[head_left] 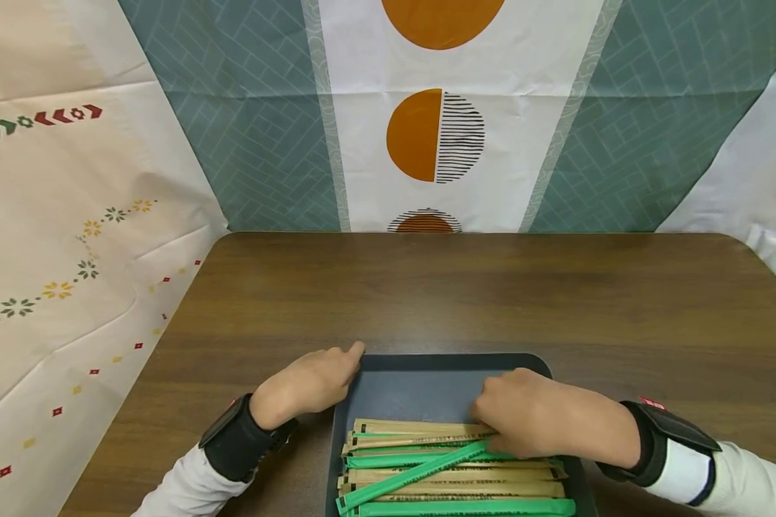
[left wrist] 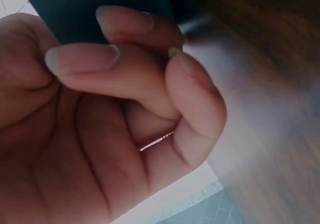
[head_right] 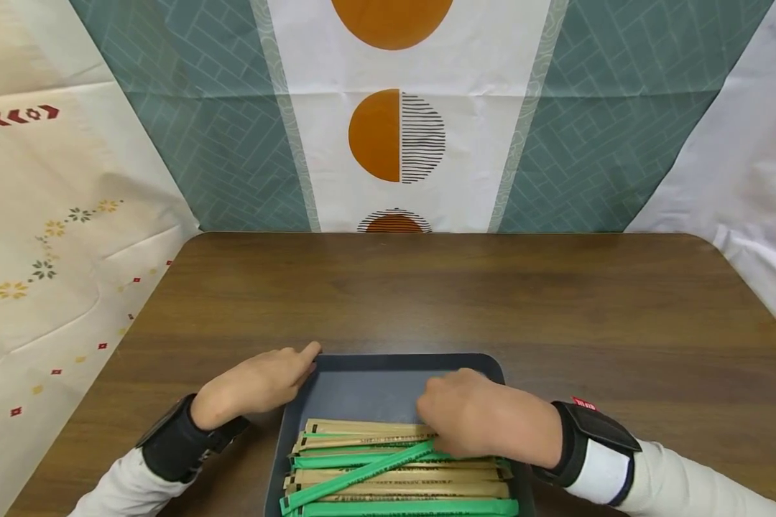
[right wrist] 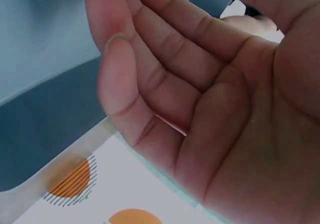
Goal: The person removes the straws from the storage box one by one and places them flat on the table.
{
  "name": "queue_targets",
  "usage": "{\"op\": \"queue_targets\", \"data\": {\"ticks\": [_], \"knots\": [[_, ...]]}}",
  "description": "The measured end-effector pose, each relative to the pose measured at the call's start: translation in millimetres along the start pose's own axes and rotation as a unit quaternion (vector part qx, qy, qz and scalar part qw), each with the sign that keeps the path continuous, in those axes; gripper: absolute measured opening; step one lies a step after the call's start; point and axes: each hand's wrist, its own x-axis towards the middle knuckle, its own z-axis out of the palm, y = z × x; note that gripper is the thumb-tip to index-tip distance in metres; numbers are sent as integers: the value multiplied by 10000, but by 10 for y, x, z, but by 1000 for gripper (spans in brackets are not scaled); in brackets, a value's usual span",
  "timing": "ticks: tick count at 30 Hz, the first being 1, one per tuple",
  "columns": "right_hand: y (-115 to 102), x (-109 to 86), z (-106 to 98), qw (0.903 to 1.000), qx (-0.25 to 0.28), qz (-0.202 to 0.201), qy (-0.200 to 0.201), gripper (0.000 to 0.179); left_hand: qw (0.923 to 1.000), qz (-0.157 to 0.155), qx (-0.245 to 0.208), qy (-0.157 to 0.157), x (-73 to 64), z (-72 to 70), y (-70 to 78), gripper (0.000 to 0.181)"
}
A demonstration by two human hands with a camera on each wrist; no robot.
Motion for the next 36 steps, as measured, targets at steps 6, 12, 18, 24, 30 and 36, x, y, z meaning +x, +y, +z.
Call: {"op": "queue_targets", "data": {"ticks": [6, 12, 18, 24, 30, 36], "knots": [[37, -68, 129, 9973, -592, -68, 426, 12, 9998, 49, -77, 159, -7, -21, -43, 17], [239, -171, 167, 9802, -246, -740, 1822, 16, 9990, 166, -265, 328, -2, -33, -118, 9], [453, -223, 144, 9166, -244, -1505, 3697, 7, 9967, 286, -438, 628, 12, -18, -189, 8], [710, -153, 18, 8683, -539, -1327, 4750, 20, 9939, 322, -617, 856, 31, -2, -207, 7], [969, 101, -42, 8782, -566, -612, 4709, 21, 9930, 336, -578, 974, 50, 49, -188, 9], [1159, 409, -3, 9093, -236, -132, 4153, 15, 9933, 240, -387, 1058, 76, 75, -150, 9]]}}
